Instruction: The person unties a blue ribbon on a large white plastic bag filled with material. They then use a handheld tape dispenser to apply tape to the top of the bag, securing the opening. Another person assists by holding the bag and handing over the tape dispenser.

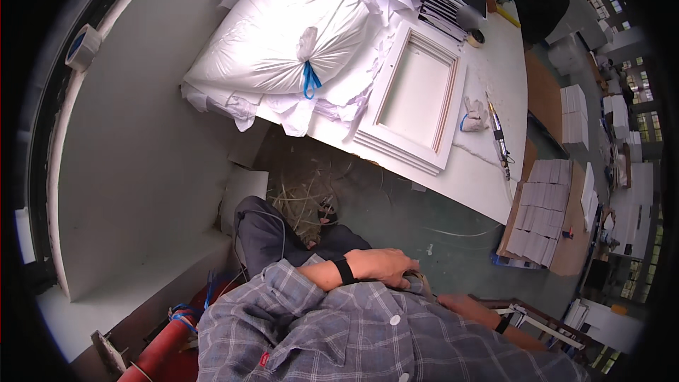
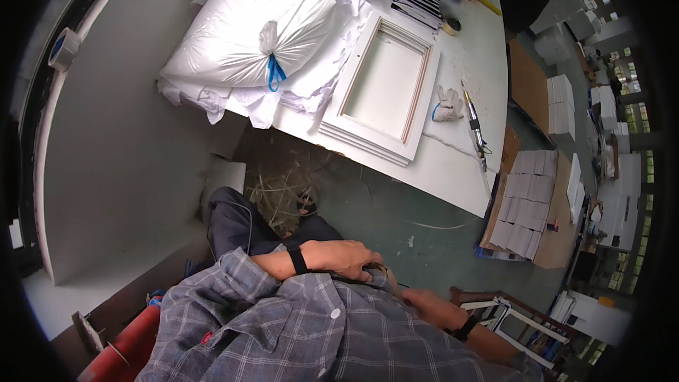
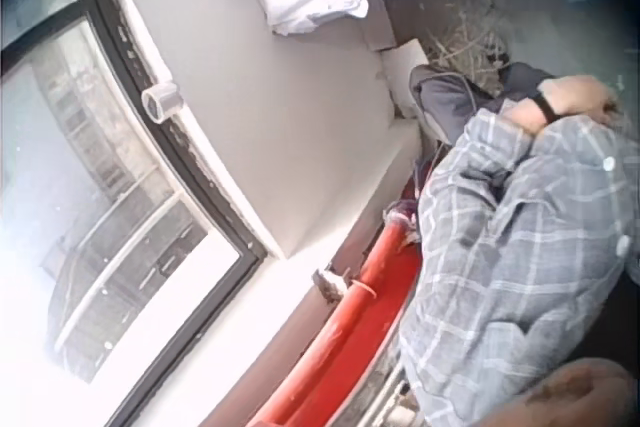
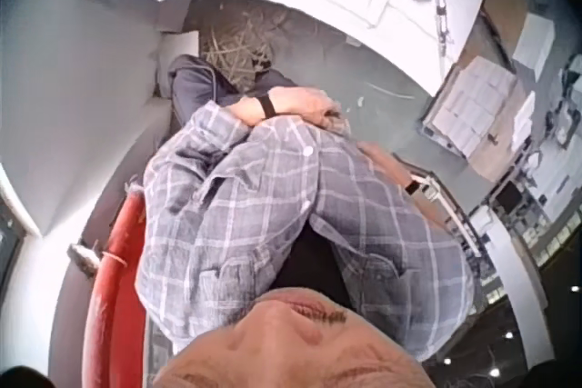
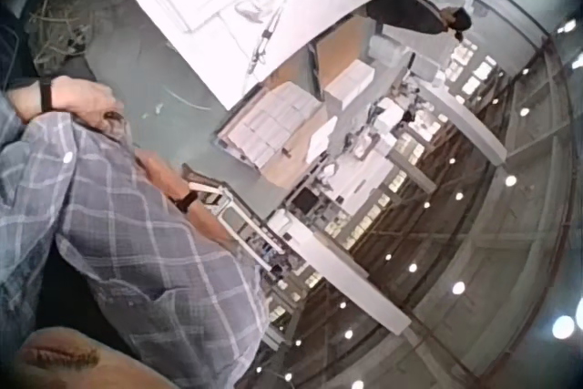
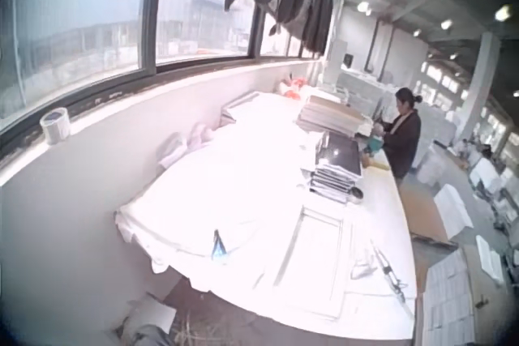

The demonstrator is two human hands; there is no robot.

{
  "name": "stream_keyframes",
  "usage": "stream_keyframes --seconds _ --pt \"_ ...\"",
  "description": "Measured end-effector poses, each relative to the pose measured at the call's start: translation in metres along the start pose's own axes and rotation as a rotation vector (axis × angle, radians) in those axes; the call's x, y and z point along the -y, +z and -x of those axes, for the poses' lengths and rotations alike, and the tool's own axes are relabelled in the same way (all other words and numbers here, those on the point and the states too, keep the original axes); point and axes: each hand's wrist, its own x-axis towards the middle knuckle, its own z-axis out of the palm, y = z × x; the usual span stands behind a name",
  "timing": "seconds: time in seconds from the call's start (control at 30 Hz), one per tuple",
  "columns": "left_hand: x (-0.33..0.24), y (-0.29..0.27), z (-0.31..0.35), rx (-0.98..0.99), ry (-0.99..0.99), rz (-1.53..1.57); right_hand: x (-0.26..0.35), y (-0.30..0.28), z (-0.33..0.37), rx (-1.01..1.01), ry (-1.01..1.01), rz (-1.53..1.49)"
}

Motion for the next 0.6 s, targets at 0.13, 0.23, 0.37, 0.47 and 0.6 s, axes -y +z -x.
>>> stream_keyframes --seconds 0.13,0.23,0.37,0.47,0.6 --pt "-0.001 0.000 0.035 0.061 0.077 -0.111 0.010 0.001 -0.006 -0.163 -0.098 -0.104" --pt "-0.035 -0.016 0.058 0.086 0.200 0.079 0.008 0.013 -0.006 -0.230 -0.133 -0.173" --pt "-0.050 -0.020 0.070 0.075 0.125 0.191 0.012 0.015 -0.018 -0.190 -0.111 -0.316" --pt "-0.045 -0.019 0.070 0.056 0.087 0.234 0.016 0.018 -0.025 -0.299 -0.146 -0.366" --pt "-0.047 -0.029 0.066 0.106 -0.008 0.154 0.036 -0.007 -0.051 -0.547 -0.216 -0.277"
